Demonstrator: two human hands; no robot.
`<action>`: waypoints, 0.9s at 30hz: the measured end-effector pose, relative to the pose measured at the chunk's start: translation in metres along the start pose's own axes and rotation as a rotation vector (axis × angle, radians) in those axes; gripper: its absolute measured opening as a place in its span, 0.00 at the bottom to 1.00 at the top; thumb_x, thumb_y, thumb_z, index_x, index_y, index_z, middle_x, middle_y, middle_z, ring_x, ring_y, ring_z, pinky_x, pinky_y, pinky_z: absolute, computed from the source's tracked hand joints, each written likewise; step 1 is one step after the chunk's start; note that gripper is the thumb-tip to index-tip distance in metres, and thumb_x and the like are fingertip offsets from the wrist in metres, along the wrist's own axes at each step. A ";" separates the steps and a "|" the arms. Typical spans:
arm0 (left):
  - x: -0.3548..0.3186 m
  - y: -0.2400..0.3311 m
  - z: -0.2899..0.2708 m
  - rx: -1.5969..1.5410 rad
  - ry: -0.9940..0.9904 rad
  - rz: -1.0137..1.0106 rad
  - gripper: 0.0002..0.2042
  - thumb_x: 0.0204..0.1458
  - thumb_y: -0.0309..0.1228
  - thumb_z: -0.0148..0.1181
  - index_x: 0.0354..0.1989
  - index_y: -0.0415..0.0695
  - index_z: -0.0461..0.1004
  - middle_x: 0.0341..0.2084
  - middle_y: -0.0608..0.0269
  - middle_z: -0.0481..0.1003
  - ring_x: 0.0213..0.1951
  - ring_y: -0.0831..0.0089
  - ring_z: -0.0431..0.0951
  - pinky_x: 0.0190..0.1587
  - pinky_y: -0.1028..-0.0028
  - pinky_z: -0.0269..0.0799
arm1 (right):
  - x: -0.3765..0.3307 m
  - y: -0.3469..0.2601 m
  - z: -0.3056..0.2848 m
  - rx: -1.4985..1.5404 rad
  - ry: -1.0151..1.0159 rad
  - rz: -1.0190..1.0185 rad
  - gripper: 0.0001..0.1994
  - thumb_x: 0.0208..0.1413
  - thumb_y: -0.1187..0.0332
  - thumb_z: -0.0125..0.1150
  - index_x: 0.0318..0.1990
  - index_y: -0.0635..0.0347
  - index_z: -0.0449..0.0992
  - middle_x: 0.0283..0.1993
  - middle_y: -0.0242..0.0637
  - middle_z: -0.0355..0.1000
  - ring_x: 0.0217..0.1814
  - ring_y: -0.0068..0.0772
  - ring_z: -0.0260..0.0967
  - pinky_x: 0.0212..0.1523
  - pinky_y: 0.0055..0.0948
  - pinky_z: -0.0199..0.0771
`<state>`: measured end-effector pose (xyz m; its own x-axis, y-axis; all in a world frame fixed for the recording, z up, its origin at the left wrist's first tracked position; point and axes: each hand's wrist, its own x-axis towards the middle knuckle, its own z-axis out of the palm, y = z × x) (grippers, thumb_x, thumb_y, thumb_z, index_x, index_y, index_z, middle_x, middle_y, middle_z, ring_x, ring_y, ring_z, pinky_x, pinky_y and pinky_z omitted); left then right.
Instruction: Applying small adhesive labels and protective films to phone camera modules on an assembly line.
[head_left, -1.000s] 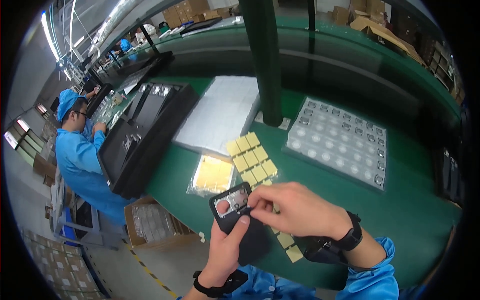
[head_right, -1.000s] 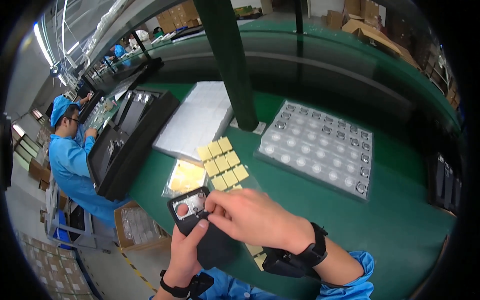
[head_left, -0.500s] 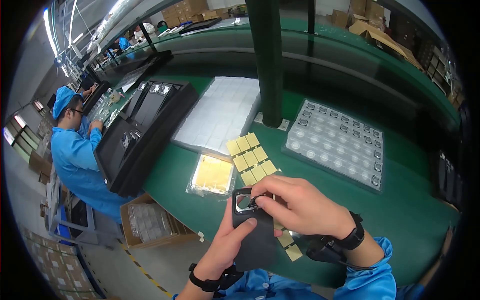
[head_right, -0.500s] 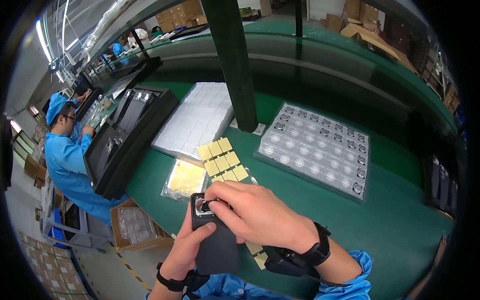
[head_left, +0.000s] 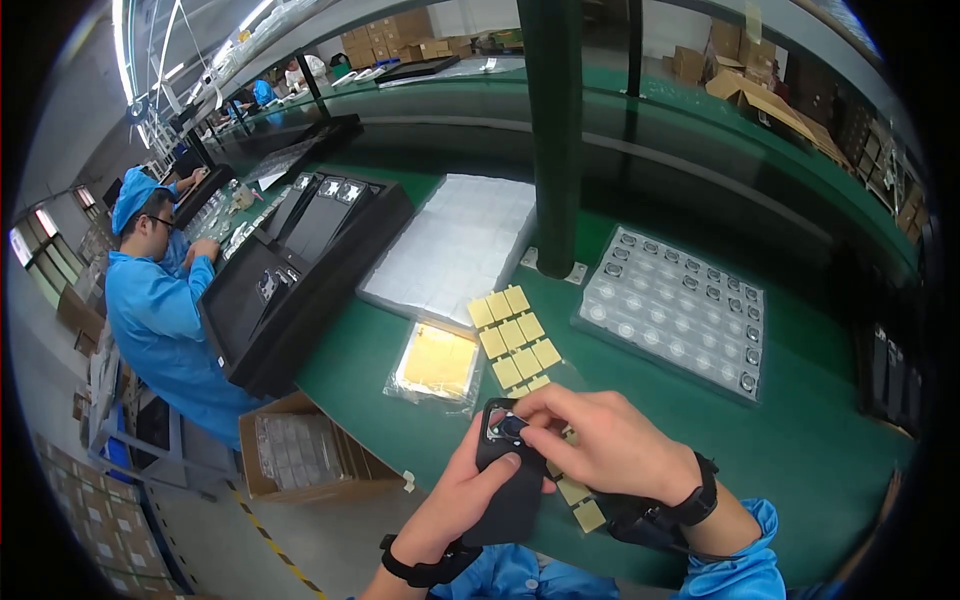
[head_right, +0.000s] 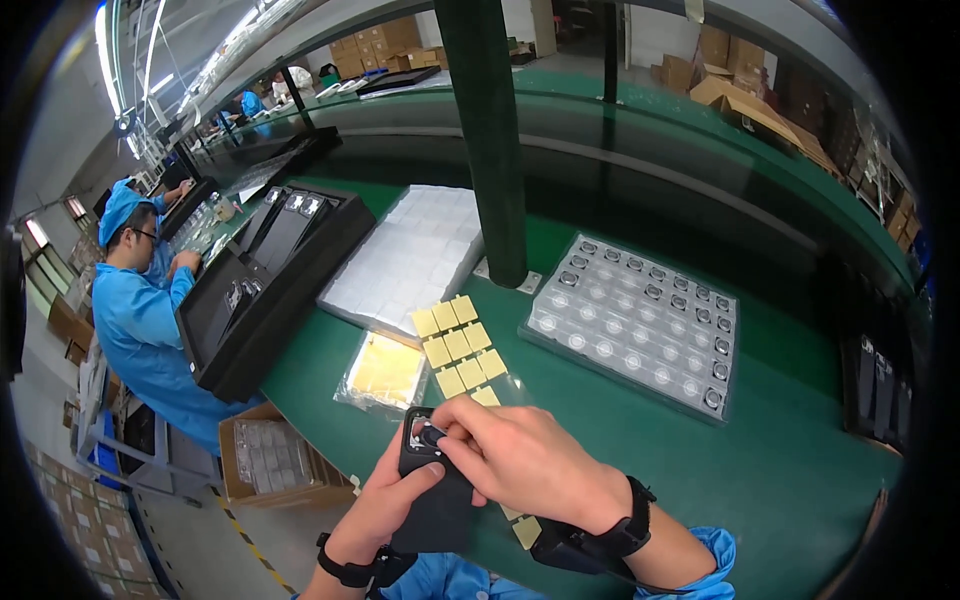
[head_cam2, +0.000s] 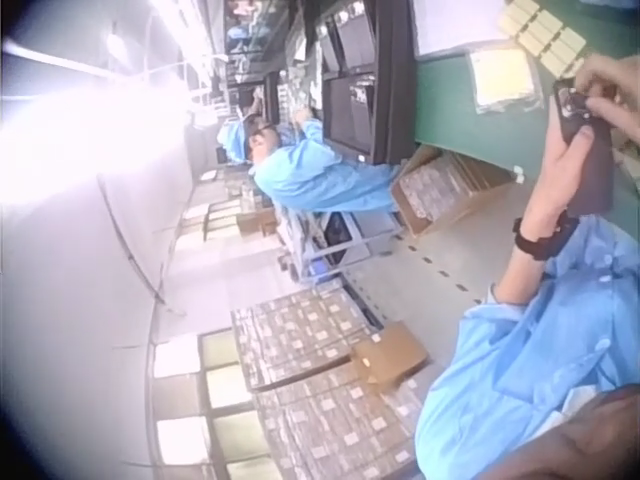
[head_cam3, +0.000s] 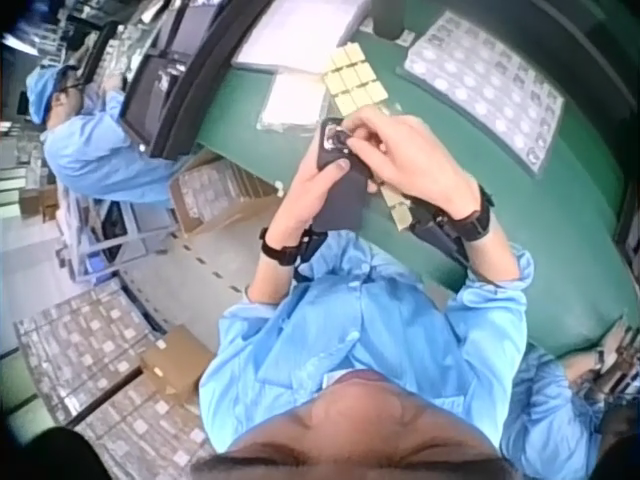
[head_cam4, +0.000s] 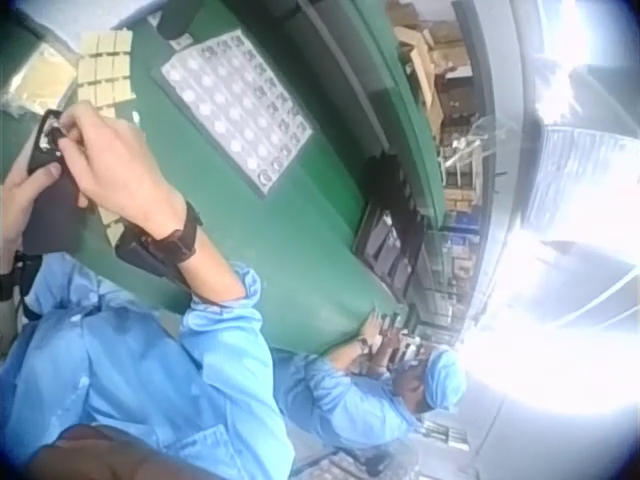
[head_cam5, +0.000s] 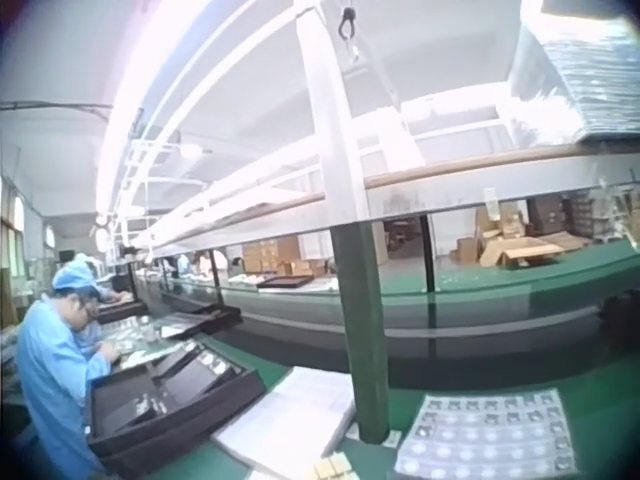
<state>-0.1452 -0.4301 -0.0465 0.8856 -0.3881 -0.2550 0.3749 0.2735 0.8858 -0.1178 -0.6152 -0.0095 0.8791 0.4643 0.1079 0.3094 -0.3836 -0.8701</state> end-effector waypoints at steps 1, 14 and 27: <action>-0.001 -0.002 -0.003 0.005 -0.055 -0.020 0.24 0.59 0.21 0.42 0.65 0.41 0.49 0.50 0.52 0.68 0.41 0.64 0.80 0.43 0.71 0.77 | -0.001 0.002 0.001 0.001 -0.001 0.005 0.11 0.56 0.74 0.55 0.47 0.58 0.74 0.30 0.40 0.75 0.30 0.41 0.76 0.31 0.31 0.74; -0.018 -0.001 0.004 0.144 -0.068 0.046 0.21 0.62 0.23 0.41 0.64 0.38 0.50 0.49 0.55 0.67 0.40 0.67 0.79 0.43 0.72 0.76 | -0.004 0.012 0.030 0.036 0.203 -0.165 0.05 0.57 0.71 0.58 0.35 0.63 0.72 0.28 0.36 0.75 0.13 0.27 0.70 0.16 0.25 0.68; -0.024 -0.001 0.001 -0.170 -0.057 0.034 0.21 0.64 0.38 0.40 0.61 0.39 0.55 0.47 0.49 0.71 0.40 0.64 0.79 0.42 0.71 0.76 | 0.000 0.016 0.034 -0.213 0.428 -0.373 0.15 0.50 0.67 0.66 0.45 0.59 0.75 0.29 0.35 0.71 0.31 0.32 0.69 0.37 0.29 0.69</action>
<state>-0.1675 -0.4218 -0.0412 0.8834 -0.4239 -0.1997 0.3903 0.4300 0.8141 -0.1258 -0.5941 -0.0396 0.7515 0.2526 0.6095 0.6516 -0.4291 -0.6256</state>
